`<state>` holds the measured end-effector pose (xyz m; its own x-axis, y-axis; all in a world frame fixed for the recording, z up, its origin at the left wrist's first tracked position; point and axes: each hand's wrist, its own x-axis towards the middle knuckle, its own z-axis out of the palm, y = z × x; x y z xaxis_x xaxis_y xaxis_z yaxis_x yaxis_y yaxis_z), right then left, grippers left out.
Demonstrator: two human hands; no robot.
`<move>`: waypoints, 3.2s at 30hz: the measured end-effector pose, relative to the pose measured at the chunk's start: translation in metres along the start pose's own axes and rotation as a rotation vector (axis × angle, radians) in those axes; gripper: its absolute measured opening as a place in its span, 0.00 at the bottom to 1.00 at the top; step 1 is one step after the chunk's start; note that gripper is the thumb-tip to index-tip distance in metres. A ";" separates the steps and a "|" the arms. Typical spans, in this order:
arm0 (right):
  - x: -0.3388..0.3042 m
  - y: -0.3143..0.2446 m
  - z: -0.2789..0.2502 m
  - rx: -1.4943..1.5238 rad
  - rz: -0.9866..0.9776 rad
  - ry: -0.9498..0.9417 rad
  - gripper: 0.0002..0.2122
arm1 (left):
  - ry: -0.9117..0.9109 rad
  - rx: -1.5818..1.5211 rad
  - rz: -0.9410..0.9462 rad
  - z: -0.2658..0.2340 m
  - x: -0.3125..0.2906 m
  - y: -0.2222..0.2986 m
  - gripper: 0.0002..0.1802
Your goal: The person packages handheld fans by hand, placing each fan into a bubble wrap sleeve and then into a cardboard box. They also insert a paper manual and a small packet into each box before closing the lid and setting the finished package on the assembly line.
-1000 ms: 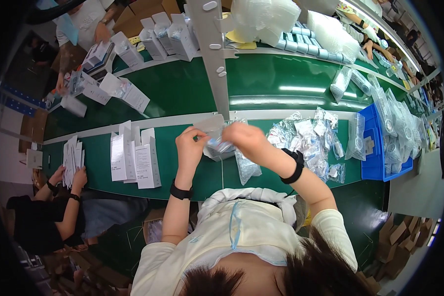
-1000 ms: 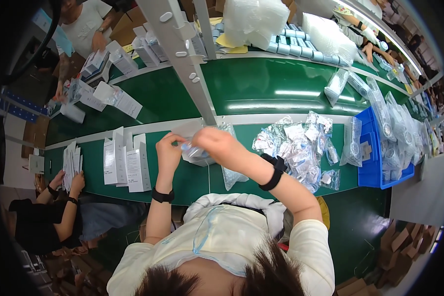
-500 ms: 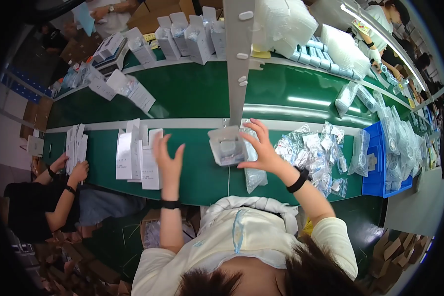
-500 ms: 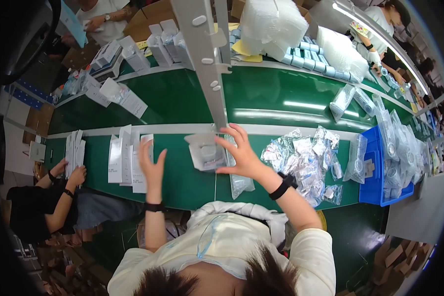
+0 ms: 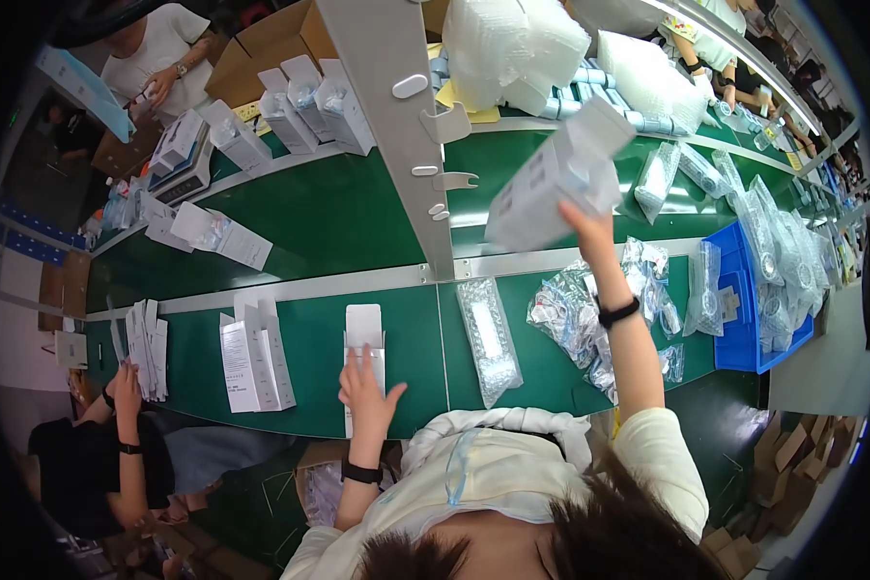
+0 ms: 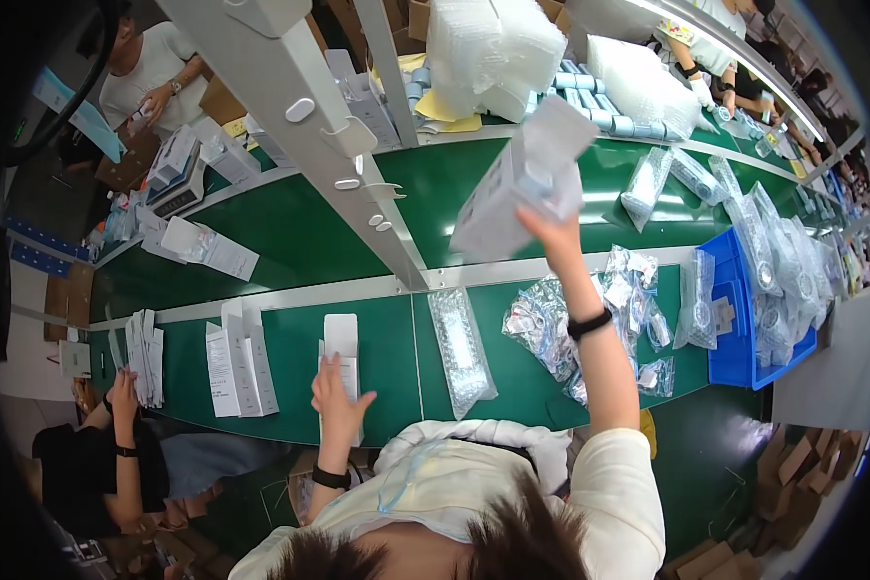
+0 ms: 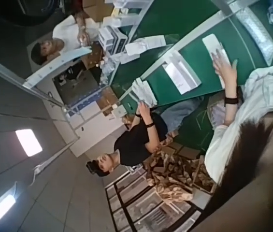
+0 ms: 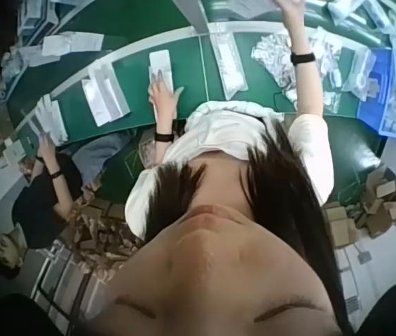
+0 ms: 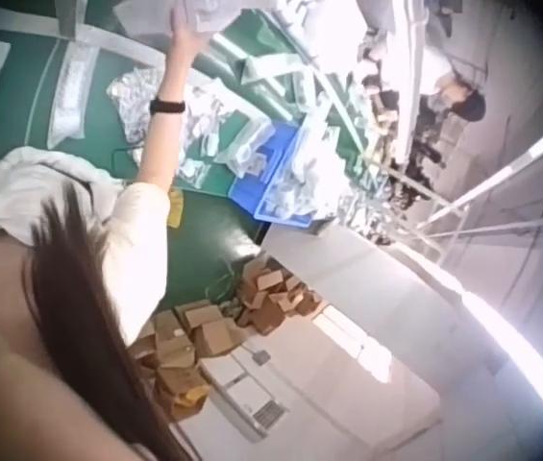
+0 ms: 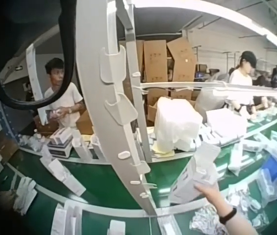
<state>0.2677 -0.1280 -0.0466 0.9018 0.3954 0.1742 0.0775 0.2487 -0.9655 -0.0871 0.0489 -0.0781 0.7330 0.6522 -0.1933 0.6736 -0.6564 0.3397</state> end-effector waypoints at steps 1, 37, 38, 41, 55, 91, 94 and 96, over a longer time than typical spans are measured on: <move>0.025 0.011 0.006 -0.096 -0.163 0.039 0.37 | 0.075 -0.067 -0.037 -0.001 0.009 -0.007 0.46; -0.121 -0.034 0.109 0.235 -0.059 0.411 0.29 | 0.261 -0.911 0.486 0.025 0.042 0.086 0.35; -0.127 -0.028 0.120 0.012 -0.215 0.327 0.28 | 0.284 -0.972 0.475 0.029 0.040 0.083 0.35; -0.136 -0.030 0.130 -0.499 -0.476 0.054 0.23 | 0.311 -0.981 0.361 0.034 0.030 0.071 0.36; -0.070 0.040 -0.103 -1.596 0.522 0.055 0.24 | 0.402 -0.728 0.552 0.050 0.039 0.074 0.39; -0.108 -0.043 0.090 -0.695 -0.773 -1.087 0.06 | 0.139 -0.856 0.213 -0.016 0.057 0.072 0.06; -0.115 -0.036 0.097 -0.906 -0.765 -1.134 0.06 | 0.206 -0.905 0.237 -0.007 0.058 0.071 0.05; -0.125 -0.048 0.100 -1.097 -0.714 -1.176 0.10 | 0.243 -0.934 0.245 -0.007 0.055 0.073 0.04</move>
<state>0.1093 -0.1010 -0.0028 -0.1521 0.9783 0.1405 0.9556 0.1819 -0.2318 0.0017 0.0395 -0.0579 0.7321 0.6673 0.1370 0.0853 -0.2893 0.9534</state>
